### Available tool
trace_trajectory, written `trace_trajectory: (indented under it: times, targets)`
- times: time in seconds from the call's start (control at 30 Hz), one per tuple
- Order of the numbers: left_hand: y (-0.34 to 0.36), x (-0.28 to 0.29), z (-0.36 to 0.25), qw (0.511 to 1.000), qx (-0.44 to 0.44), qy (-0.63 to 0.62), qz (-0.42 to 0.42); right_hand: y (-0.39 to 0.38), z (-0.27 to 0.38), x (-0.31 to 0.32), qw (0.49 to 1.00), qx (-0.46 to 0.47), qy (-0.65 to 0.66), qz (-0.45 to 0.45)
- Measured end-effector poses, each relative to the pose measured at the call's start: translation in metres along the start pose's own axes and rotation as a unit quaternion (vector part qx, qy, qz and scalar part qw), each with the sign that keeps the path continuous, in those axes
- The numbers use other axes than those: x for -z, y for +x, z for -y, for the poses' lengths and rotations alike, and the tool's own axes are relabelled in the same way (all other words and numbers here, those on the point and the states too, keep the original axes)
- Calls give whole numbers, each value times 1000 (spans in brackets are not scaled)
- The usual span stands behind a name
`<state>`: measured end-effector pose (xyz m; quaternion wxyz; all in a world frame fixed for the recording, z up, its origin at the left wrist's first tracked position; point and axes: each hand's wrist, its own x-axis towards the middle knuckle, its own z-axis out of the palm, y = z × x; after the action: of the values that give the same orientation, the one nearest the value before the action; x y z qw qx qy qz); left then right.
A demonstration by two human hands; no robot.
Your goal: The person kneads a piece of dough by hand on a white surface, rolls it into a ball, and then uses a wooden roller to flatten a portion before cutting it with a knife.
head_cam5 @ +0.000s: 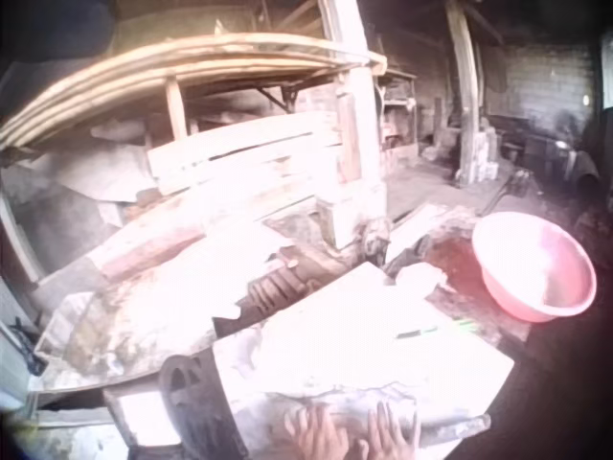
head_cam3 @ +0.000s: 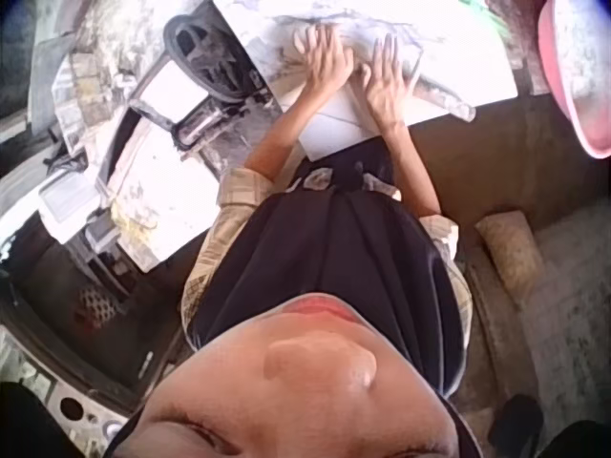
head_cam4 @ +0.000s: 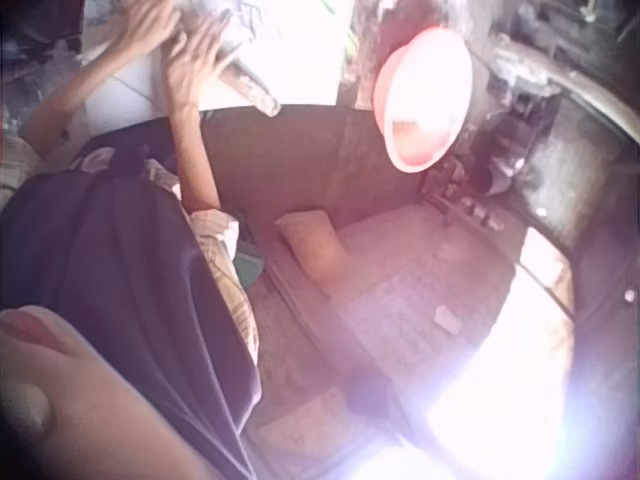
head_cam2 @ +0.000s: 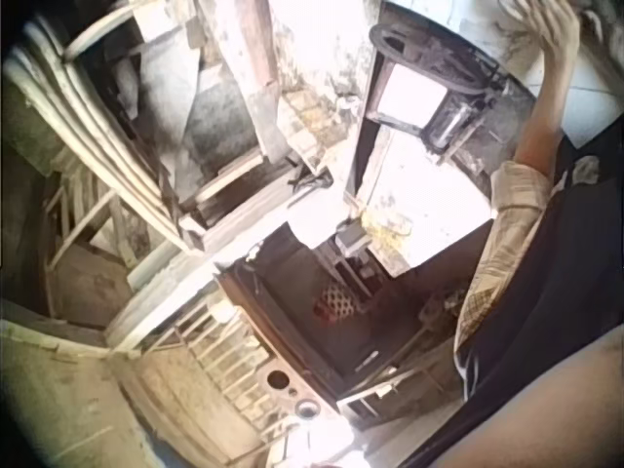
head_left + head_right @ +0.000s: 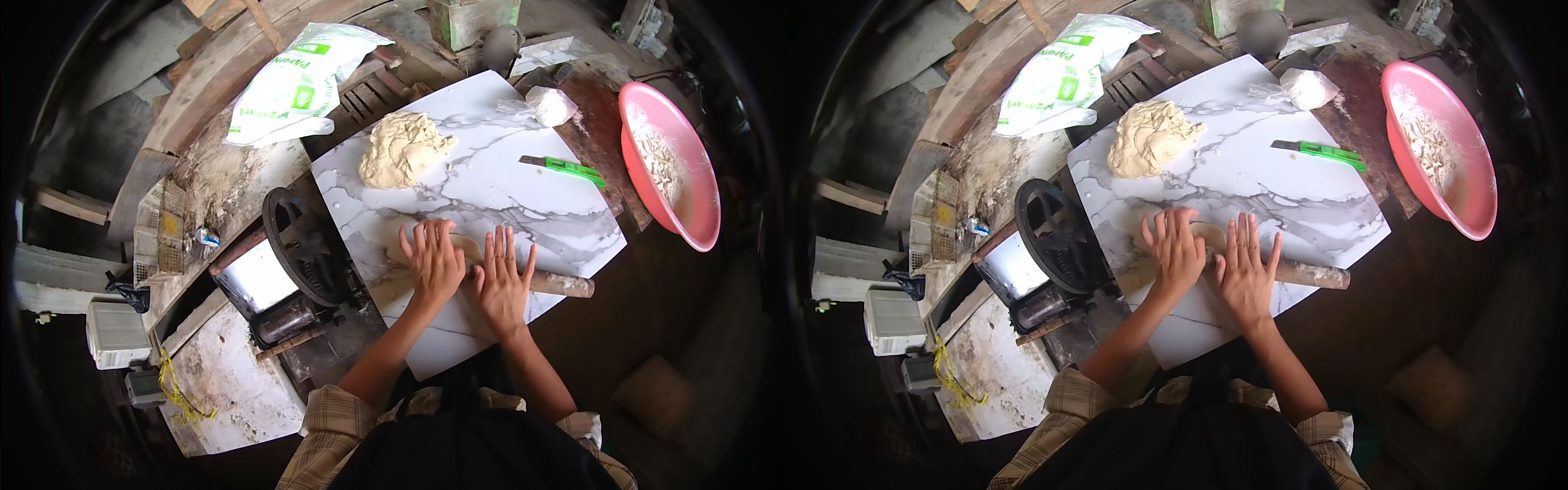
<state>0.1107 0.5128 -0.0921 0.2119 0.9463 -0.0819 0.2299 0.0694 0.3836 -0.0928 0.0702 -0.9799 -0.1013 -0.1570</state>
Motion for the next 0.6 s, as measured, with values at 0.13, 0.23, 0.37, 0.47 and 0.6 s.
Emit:
trace_trajectory:
  times: [0.13,0.23,0.37,0.47,0.6]
  targets:
    - [44,-16,7,999,36,2,31,49,-16,-13,1000,2,-11,4]
    - [78,-34,8,999,28,29,-5,82,-30,-25,999,-6,3,-38]
    - [57,-34,13,997,58,26,-35,71,-24,-25,999,12,-2,-34]
    - [18,-12,2,998,39,10,-47,30,-10,-5,997,18,9,69]
    - [-13,-4,1,999,52,0,-11,7,-2,-1,999,44,16,-8]
